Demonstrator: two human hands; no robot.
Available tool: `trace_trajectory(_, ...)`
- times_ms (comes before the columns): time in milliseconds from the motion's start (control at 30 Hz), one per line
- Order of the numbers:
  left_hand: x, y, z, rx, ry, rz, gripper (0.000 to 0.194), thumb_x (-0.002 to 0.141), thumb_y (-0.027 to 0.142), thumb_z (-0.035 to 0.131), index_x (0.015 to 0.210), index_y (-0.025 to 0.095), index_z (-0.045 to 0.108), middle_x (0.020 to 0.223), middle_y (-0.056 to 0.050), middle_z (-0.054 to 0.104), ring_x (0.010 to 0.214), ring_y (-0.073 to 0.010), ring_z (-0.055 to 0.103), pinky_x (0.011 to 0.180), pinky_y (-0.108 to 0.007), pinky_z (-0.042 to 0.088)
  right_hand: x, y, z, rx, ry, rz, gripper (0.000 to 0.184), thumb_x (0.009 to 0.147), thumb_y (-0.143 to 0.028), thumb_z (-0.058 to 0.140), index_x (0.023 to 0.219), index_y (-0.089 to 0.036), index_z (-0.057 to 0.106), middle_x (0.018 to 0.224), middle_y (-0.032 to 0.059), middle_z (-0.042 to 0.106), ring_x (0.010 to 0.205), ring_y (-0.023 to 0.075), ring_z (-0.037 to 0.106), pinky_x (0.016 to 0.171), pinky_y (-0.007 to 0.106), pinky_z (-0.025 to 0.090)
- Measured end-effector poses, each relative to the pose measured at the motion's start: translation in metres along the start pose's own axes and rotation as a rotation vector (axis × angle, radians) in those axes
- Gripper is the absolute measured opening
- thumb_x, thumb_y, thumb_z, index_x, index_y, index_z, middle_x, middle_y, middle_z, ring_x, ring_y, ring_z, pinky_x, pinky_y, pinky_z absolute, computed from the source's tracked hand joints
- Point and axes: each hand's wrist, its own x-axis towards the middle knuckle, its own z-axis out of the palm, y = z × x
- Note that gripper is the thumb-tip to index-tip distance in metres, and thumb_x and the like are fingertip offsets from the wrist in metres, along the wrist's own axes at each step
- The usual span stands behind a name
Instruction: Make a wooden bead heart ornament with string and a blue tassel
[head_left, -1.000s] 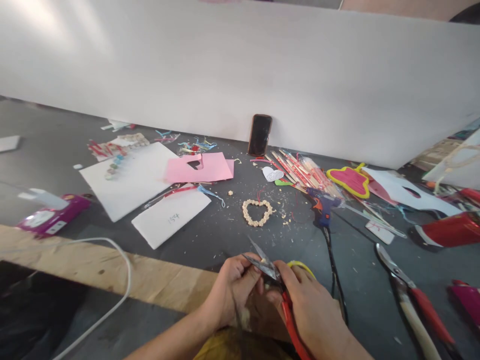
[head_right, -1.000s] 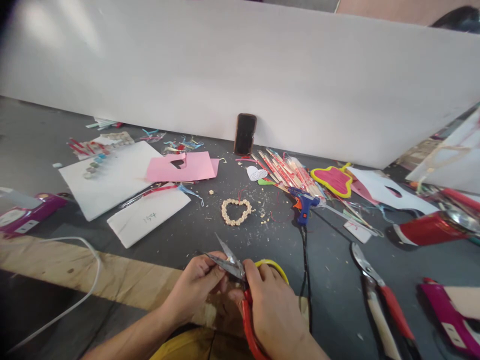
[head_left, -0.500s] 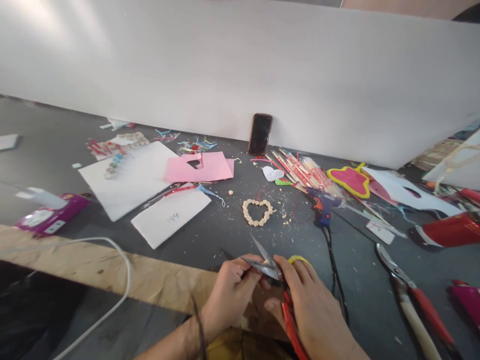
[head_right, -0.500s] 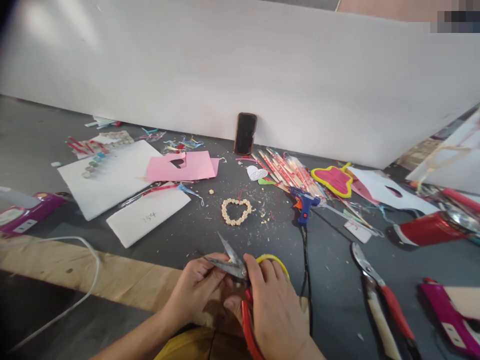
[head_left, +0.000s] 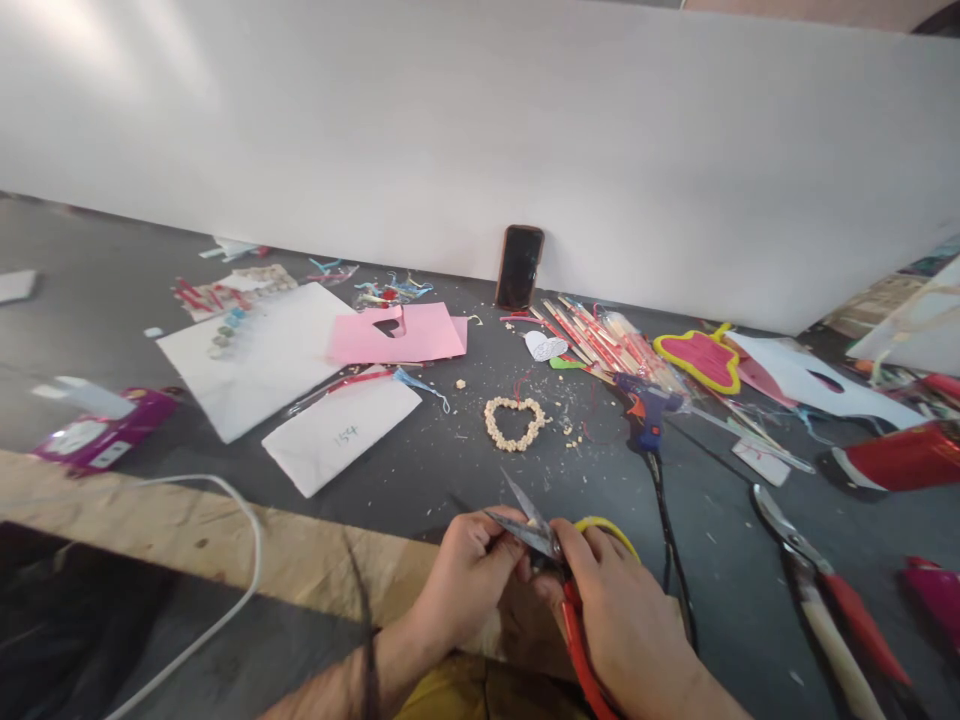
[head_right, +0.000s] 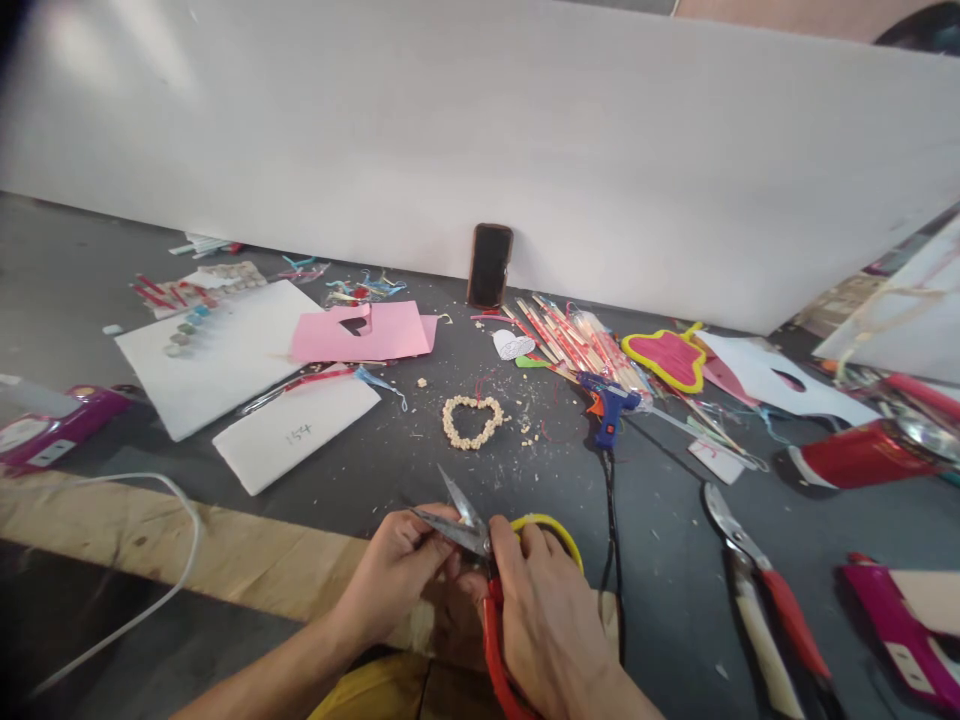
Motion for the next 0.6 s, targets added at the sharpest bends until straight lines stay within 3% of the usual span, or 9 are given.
trace_trajectory(167,-0.001,-0.004,0.001,-0.053,-0.016,-0.027,0.021,0.081,0.022,0.05,0.063,0.015,0.055,0.051,0.004,0.048,0.049,-0.0079,0.042,0.053,-0.02,0.034,0.002,0.0,-0.004,0.046,-0.054,0.017,0.033,0.085,-0.02,0.049,0.118,-0.018,0.053,0.098,0.0112,0.064,0.087,0.0271,0.062,0.073,0.039,0.05)
trace_trajectory(333,-0.002,-0.002,0.001,0.003,-0.04,0.023,0.026,0.087,0.03,0.049,0.067,0.015,0.056,0.057,0.002,0.053,0.056,-0.0096,0.05,0.059,-0.02,0.039,0.002,0.005,-0.007,0.114,-0.089,0.047,0.035,0.086,-0.021,0.05,0.12,-0.02,0.052,0.103,0.0109,0.063,0.094,0.0276,0.061,0.078,0.041,0.05)
trace_trajectory(500,-0.001,0.005,-0.001,-0.032,-0.057,0.014,0.018,0.085,0.03,0.054,0.086,0.014,0.062,0.076,-0.004,0.063,0.069,-0.0138,0.06,0.065,-0.022,0.046,0.002,0.008,-0.008,0.138,-0.037,0.06,0.034,0.087,-0.027,0.05,0.12,-0.02,0.052,0.105,0.0119,0.063,0.095,0.028,0.06,0.078,0.043,0.05)
trace_trajectory(600,-0.001,0.006,0.0,-0.004,-0.027,0.028,0.018,0.085,0.028,0.053,0.084,0.014,0.064,0.077,-0.004,0.064,0.071,-0.0148,0.062,0.067,-0.023,0.047,-0.001,0.008,-0.008,0.156,0.015,0.028,0.038,0.086,-0.029,0.051,0.123,-0.019,0.049,0.103,0.0113,0.062,0.096,0.0276,0.059,0.08,0.042,0.05)
